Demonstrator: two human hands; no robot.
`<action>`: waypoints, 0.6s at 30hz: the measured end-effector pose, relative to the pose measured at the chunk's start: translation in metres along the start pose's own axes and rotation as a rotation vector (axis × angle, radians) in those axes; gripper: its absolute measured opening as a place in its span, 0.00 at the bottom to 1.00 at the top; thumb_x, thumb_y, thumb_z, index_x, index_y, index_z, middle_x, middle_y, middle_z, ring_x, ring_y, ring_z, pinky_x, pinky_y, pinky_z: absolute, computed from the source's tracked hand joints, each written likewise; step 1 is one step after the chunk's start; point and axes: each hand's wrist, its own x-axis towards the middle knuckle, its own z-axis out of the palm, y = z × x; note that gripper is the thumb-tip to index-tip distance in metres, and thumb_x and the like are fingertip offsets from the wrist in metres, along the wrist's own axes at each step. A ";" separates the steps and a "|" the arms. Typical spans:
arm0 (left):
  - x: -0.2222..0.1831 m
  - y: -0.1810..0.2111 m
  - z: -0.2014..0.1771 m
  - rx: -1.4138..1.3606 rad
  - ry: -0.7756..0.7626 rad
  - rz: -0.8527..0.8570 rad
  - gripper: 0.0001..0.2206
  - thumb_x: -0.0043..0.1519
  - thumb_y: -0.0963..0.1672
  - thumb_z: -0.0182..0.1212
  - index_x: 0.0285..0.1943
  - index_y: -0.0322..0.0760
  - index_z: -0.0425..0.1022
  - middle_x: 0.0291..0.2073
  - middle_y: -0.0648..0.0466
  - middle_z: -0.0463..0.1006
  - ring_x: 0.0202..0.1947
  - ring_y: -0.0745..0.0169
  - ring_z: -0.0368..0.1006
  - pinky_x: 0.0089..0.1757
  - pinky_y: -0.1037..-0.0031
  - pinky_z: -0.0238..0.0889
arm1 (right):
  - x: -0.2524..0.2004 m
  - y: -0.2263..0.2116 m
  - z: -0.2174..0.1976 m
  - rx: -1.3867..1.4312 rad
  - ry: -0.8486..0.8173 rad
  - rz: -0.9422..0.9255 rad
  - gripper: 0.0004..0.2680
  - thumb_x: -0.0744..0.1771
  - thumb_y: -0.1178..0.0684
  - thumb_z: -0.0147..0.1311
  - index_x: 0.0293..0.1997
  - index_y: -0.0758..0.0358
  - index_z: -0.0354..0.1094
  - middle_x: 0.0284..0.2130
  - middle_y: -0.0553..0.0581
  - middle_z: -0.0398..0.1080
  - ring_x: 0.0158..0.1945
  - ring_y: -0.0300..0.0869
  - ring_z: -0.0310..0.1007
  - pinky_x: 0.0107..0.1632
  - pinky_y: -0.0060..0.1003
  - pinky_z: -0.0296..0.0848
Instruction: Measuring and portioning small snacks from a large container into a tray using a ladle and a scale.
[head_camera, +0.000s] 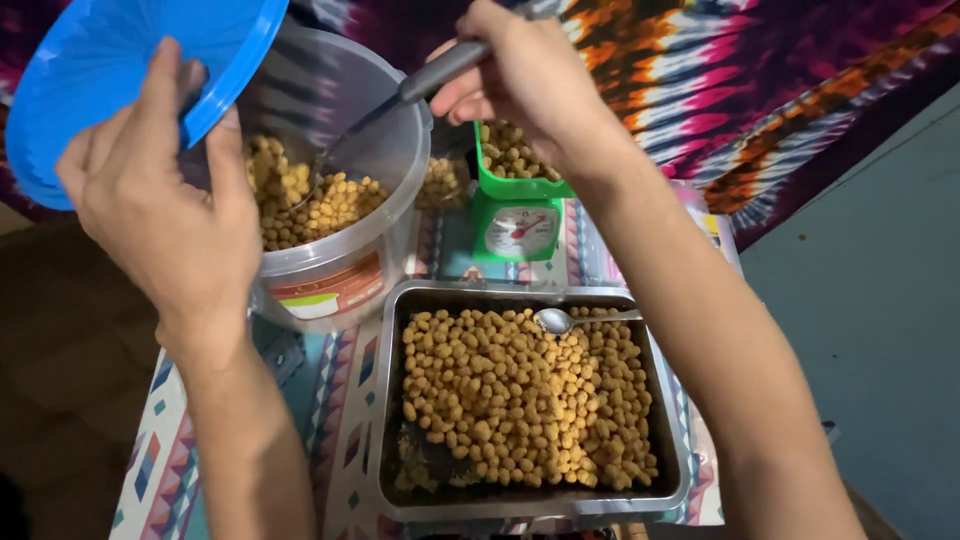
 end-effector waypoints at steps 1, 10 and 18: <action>0.000 -0.001 0.000 0.033 -0.006 0.017 0.14 0.78 0.38 0.64 0.70 0.24 0.77 0.56 0.43 0.87 0.56 0.44 0.79 0.57 0.57 0.56 | -0.003 -0.002 -0.004 0.007 -0.001 -0.034 0.13 0.65 0.55 0.44 0.35 0.78 0.75 0.21 0.70 0.77 0.19 0.43 0.76 0.24 0.24 0.76; 0.006 0.006 -0.005 0.081 0.014 0.027 0.12 0.81 0.43 0.55 0.62 0.33 0.83 0.56 0.48 0.84 0.55 0.47 0.76 0.53 0.59 0.55 | -0.022 -0.021 -0.033 -0.054 0.070 -0.135 0.12 0.67 0.51 0.43 0.39 0.69 0.72 0.21 0.60 0.74 0.22 0.37 0.76 0.27 0.21 0.75; 0.006 0.007 -0.006 0.069 -0.016 0.050 0.14 0.82 0.45 0.54 0.62 0.33 0.86 0.56 0.49 0.86 0.53 0.49 0.75 0.54 0.60 0.51 | -0.023 -0.035 -0.078 0.000 0.158 -0.115 0.15 0.69 0.52 0.35 0.37 0.67 0.74 0.26 0.59 0.77 0.24 0.35 0.79 0.23 0.16 0.71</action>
